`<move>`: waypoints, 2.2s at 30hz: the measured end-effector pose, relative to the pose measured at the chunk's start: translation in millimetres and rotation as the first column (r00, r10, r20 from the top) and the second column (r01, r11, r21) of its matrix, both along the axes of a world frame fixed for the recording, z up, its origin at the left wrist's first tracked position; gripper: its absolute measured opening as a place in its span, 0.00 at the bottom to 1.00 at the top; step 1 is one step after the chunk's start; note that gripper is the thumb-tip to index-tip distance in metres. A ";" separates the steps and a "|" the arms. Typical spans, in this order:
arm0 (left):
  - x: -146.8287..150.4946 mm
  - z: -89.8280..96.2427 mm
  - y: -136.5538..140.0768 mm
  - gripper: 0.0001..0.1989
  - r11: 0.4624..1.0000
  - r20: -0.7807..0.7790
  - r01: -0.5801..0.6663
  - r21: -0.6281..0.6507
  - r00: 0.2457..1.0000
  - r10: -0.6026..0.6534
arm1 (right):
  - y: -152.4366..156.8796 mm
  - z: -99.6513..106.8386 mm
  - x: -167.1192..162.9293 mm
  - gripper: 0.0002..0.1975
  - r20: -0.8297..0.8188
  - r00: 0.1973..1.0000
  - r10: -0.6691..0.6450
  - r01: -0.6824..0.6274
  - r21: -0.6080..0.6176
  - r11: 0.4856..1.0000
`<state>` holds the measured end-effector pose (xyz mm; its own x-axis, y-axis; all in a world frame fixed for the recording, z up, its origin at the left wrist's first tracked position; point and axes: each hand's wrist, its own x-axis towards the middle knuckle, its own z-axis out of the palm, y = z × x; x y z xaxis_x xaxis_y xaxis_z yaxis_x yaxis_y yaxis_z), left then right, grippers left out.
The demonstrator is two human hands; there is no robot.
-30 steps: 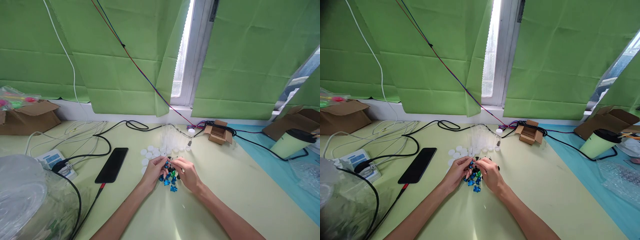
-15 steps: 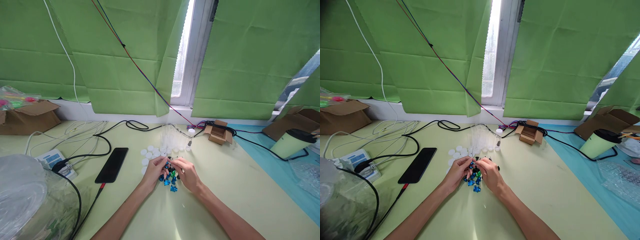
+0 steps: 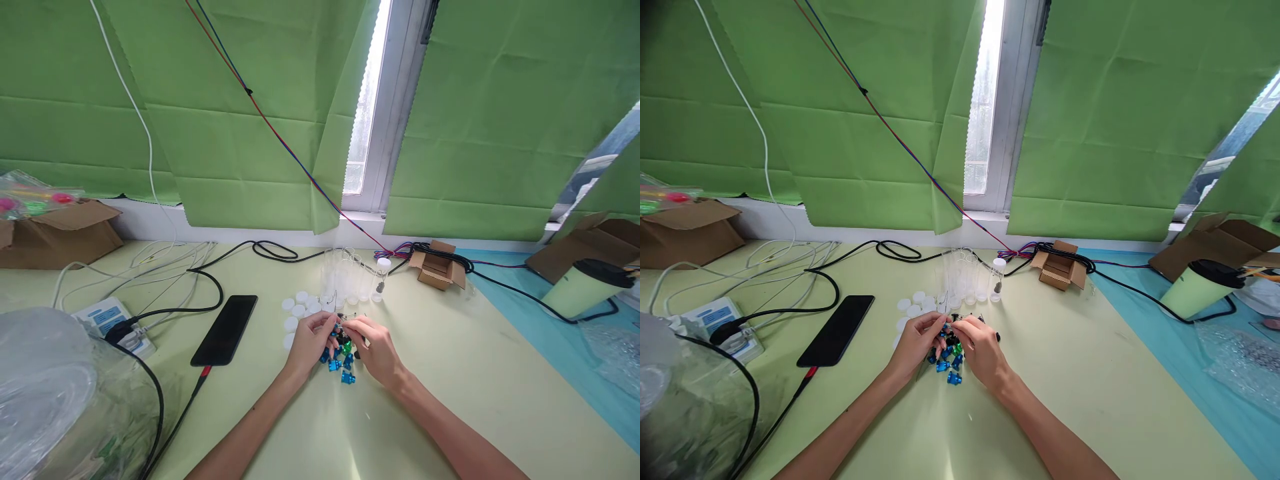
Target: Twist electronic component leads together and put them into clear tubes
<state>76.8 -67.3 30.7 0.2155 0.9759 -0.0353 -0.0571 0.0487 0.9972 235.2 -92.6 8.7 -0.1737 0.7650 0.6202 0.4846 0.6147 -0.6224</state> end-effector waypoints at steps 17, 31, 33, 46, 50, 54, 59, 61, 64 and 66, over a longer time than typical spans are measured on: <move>-0.7 -2.3 -5.2 0.14 0.934 -0.244 -0.046 0.355 0.959 0.140 | -6.9 5.8 -2.9 0.10 -0.059 0.998 -0.020 0.016 -0.056 0.998; -3.8 -8.5 -6.0 0.14 0.848 -0.335 0.014 0.529 0.922 0.193 | -8.9 11.0 -5.5 0.08 -0.161 0.987 -0.021 0.000 -0.131 0.991; -3.7 -8.9 -6.2 0.14 0.854 -0.328 0.017 0.520 0.927 0.181 | -8.6 11.2 -5.6 0.08 -0.181 0.983 -0.022 -0.004 -0.145 0.989; -7.4 -3.6 -4.3 0.15 0.852 -0.352 0.137 0.506 0.934 0.058 | -5.7 11.8 -0.3 0.08 -0.262 0.965 -0.030 -0.020 -0.187 0.982; -6.9 -2.4 -4.7 0.15 0.860 -0.333 0.135 0.492 0.942 0.042 | -4.9 11.3 0.5 0.09 -0.271 0.962 -0.031 -0.023 -0.192 0.981; -6.6 -4.7 -3.7 0.14 0.861 -0.338 0.133 0.491 0.940 0.047 | -4.7 10.5 0.6 0.09 -0.281 0.959 -0.028 -0.033 -0.211 0.977; -8.2 -7.5 -1.7 0.14 0.862 -0.349 0.146 0.485 0.936 0.038 | -5.1 9.7 0.4 0.09 -0.328 0.944 -0.021 -0.065 -0.251 0.966; -8.5 -8.0 -1.1 0.14 0.870 -0.343 0.142 0.472 0.939 0.032 | -4.9 8.8 0.0 0.09 -0.362 0.932 -0.028 -0.087 -0.297 0.951; -8.2 -9.1 -0.4 0.14 0.874 -0.334 0.129 0.469 0.942 0.040 | -4.2 7.1 -0.8 0.09 -0.423 0.905 -0.042 -0.127 -0.365 0.922; -7.8 -10.6 0.1 0.13 0.874 -0.327 0.116 0.472 0.944 0.051 | -3.9 6.4 -1.4 0.08 -0.462 0.885 -0.052 -0.153 -0.394 0.906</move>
